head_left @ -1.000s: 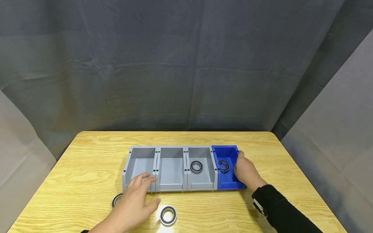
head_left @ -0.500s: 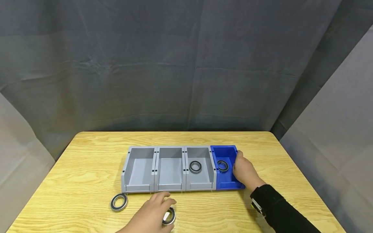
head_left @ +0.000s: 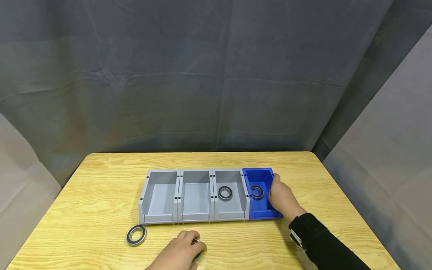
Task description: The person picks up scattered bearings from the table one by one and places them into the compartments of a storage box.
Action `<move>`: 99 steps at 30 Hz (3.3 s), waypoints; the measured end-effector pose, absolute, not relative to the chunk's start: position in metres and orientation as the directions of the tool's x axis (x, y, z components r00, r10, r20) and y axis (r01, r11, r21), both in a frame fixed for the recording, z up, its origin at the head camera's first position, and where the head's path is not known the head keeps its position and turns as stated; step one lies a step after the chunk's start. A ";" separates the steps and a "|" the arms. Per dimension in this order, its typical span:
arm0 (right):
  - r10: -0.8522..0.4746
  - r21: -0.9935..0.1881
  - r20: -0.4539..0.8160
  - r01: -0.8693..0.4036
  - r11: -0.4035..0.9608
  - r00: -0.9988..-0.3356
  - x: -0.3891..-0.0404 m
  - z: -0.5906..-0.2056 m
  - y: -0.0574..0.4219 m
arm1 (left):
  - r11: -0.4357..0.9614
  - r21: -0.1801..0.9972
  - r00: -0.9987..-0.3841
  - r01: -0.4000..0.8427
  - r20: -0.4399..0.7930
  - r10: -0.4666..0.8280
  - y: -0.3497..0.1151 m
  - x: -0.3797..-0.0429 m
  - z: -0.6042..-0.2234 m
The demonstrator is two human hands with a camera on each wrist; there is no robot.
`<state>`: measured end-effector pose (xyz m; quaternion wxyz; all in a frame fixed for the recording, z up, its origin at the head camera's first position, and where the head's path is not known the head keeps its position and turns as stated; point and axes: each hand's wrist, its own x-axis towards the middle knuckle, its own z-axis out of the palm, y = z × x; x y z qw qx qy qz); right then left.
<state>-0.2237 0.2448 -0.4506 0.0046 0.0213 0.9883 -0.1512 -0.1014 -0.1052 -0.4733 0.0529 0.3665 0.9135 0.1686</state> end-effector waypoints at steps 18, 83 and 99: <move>0.054 -0.307 -0.029 0.060 0.950 -0.998 -0.223 -0.450 0.244 | 0.670 0.324 -0.718 0.668 0.046 0.694 -0.103 -0.097 -0.476; 0.011 -0.268 0.059 -0.005 0.963 -0.998 -0.224 -0.453 0.247 | 0.871 0.145 -0.876 0.470 -0.047 0.480 -0.060 -0.218 -0.426; 0.043 -0.288 0.006 0.040 0.957 -0.999 -0.226 -0.450 0.240 | 0.919 0.180 -0.912 0.349 -0.159 0.378 -0.056 -0.231 -0.434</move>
